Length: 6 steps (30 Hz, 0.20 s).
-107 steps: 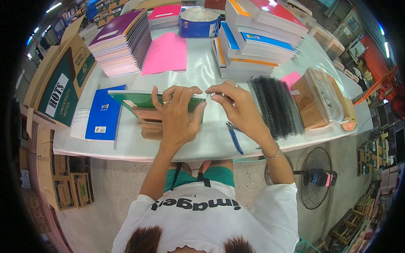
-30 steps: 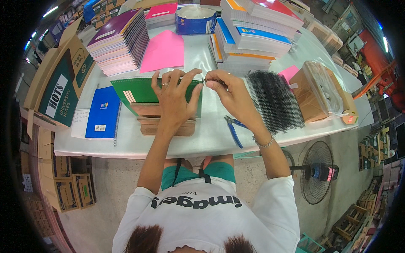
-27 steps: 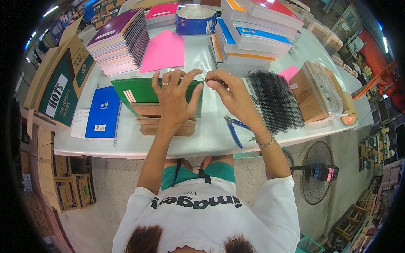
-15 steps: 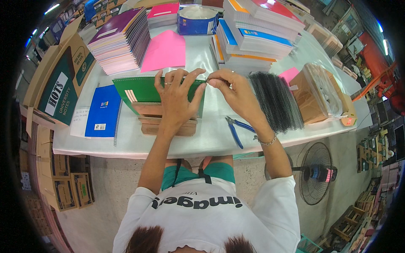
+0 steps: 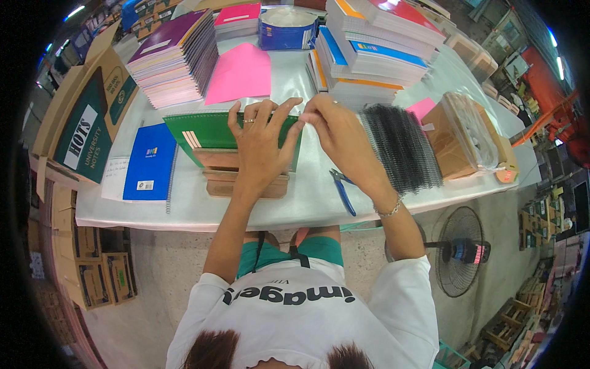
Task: The person assembles spiral notebooks by placing covers and paper onto a wooden jig, manually threading a plastic spiral coil through the punched holes, and using pliers to trim and crimp the ends of the coil.
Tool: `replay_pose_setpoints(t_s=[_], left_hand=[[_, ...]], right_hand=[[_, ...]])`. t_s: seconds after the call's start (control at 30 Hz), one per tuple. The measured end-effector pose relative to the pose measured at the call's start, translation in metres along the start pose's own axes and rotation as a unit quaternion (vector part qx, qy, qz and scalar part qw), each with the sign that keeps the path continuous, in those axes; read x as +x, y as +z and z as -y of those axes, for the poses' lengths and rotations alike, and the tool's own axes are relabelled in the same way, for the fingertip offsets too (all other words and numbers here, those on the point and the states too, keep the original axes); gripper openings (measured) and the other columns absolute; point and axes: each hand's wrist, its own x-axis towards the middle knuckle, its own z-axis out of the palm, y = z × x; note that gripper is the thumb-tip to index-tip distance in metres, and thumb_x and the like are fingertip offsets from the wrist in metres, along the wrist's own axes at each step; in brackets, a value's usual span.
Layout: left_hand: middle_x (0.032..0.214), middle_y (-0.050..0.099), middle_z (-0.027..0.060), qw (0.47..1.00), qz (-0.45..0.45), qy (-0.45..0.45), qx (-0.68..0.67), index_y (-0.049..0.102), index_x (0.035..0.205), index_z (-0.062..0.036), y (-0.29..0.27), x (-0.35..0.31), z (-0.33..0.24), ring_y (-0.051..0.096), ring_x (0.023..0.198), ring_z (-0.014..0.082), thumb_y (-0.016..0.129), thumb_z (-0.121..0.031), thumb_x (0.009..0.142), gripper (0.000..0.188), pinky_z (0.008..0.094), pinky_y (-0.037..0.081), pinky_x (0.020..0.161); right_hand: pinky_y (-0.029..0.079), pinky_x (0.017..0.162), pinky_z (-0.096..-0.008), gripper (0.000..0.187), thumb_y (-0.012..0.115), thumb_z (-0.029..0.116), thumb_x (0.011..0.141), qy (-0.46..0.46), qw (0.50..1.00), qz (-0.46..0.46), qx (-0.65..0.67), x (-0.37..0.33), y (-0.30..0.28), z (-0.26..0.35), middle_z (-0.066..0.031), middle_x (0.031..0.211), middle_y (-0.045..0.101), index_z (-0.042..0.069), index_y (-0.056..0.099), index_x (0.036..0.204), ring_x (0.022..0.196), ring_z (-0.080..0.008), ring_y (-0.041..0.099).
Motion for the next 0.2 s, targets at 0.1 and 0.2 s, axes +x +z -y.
replay_pose_setpoints(t_s=[0.1,0.2], left_hand=[[0.095,0.055,0.0015,1.000,0.013,-0.022,-0.003,0.063,0.123,-0.0188,-0.005,-0.003,-0.003,0.049,0.102,0.0189,0.066,-0.028,0.088,0.036,0.0478,0.017,0.109],[0.098,0.055,0.0018,1.000,0.018,-0.012,0.017,0.060,0.128,-0.0186,0.000,-0.005,0.001,0.049,0.105,0.0188,0.066,-0.029,0.088,0.042,0.0508,0.018,0.109]], right_hand=[[0.043,0.067,-0.0370,0.025,0.066,0.018,0.090,-0.048,0.998,-0.020,-0.036,0.003,0.006,-0.007,-0.0136,0.086,0.054,0.000,0.053,0.100,0.074,-0.0273,0.053],[0.045,0.068,-0.0335,0.021,0.064,0.017,0.093,-0.002,1.000,0.025,-0.012,0.002,0.006,0.001,-0.0129,0.097,0.064,0.004,0.056,0.107,0.078,-0.0238,0.060]])
